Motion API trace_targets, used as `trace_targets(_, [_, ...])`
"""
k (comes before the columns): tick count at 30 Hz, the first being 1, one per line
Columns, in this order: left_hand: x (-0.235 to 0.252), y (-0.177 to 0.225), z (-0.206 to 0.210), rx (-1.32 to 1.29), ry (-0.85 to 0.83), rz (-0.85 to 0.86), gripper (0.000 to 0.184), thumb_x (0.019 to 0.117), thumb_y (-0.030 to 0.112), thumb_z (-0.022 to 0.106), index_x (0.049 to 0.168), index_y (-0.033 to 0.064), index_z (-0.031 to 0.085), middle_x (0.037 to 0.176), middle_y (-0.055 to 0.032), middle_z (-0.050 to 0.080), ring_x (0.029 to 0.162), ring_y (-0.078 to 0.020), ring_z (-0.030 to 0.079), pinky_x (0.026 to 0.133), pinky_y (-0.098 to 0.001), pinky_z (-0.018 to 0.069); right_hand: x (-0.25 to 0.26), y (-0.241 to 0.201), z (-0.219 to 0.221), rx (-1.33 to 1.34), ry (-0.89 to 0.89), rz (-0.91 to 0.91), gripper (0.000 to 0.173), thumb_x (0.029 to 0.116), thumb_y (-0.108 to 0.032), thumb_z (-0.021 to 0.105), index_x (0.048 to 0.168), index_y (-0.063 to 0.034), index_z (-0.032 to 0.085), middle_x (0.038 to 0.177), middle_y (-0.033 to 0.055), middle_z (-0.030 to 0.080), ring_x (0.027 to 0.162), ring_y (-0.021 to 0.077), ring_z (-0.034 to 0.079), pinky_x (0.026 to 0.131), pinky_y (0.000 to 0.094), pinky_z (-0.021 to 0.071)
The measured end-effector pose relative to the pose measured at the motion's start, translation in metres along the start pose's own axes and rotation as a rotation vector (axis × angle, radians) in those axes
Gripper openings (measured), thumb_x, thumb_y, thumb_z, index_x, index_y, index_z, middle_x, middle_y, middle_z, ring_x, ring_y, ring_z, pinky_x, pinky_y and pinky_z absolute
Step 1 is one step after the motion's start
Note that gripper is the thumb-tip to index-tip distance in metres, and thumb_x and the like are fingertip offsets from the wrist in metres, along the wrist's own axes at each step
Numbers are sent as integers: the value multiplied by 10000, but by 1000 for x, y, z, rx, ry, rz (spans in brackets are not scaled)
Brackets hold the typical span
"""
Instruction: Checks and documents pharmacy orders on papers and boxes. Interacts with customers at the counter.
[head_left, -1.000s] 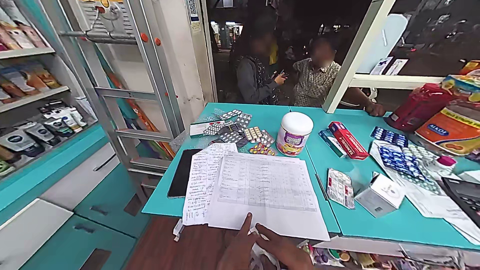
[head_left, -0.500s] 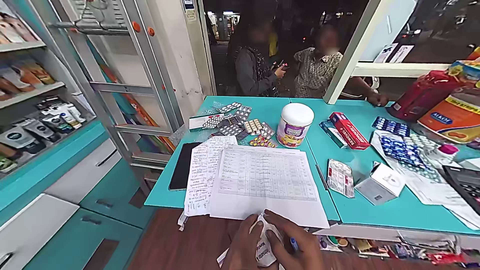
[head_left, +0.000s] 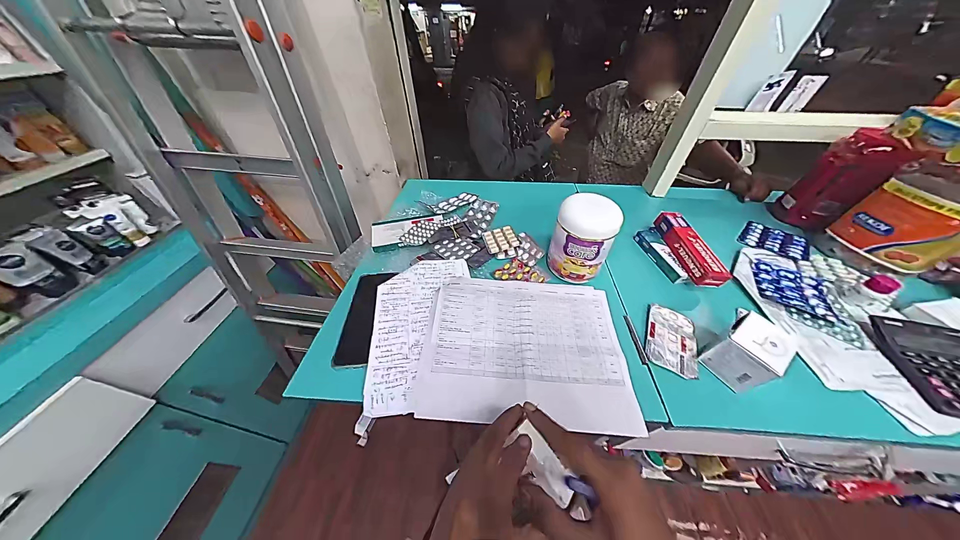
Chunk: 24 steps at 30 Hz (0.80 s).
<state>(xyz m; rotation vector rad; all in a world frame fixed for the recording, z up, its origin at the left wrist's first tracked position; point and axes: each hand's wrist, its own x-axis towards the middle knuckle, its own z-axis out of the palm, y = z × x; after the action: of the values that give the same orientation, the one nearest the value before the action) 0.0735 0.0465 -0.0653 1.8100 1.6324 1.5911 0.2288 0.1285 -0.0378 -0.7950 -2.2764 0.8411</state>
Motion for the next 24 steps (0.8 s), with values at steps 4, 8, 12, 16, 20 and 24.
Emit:
trace_targets(4, [-8,-11,-5,-122,-19,65,608,829,460,833,1233,75,592,1486,-123,527,1419,-112,448,1168,-304,383,9,0,-71,-48,465,-177,452,933,-299,733,1292,-33,668,1170,-59,742,1037,-121,630,913,112,527])
trace_targets(8, [-3,-24,-1,156,23,104,422,944,422,702,1196,97,607,1280,-108,676,1238,-136,604,1062,-289,461,63,28,-143,-356,819,-175,558,977,-275,678,1386,84,549,1287,197,653,1075,101,648,924,270,530])
trace_targets(12, [13,-47,1,354,-91,312,330,1014,414,594,1077,120,730,1161,-71,726,1139,-155,661,1006,-288,495,142,65,-171,-585,622,138,606,1010,-391,604,1491,-44,482,1342,339,578,1184,515,592,966,689,438])
trace_targets(16, [30,-66,-9,344,-198,342,314,1014,379,598,1058,103,740,1133,-81,735,1121,-187,682,993,-307,524,192,97,-168,-663,430,336,580,1007,-374,636,1463,-41,504,1254,418,569,1133,671,529,857,825,370])
trace_targets(20, [38,-81,-18,242,-265,310,303,1016,357,607,1062,85,733,1137,-94,729,1137,-192,676,1012,-300,519,194,114,-165,-657,372,459,662,991,-407,664,1475,4,476,1320,454,505,1200,686,477,921,831,343])
trace_targets(24, [53,-87,-15,211,-321,290,309,1008,354,618,1072,78,741,1178,-115,728,1187,-233,669,1036,-329,519,141,109,-152,-502,707,196,390,1081,-242,463,1284,58,605,1179,209,669,1011,282,668,878,428,550])
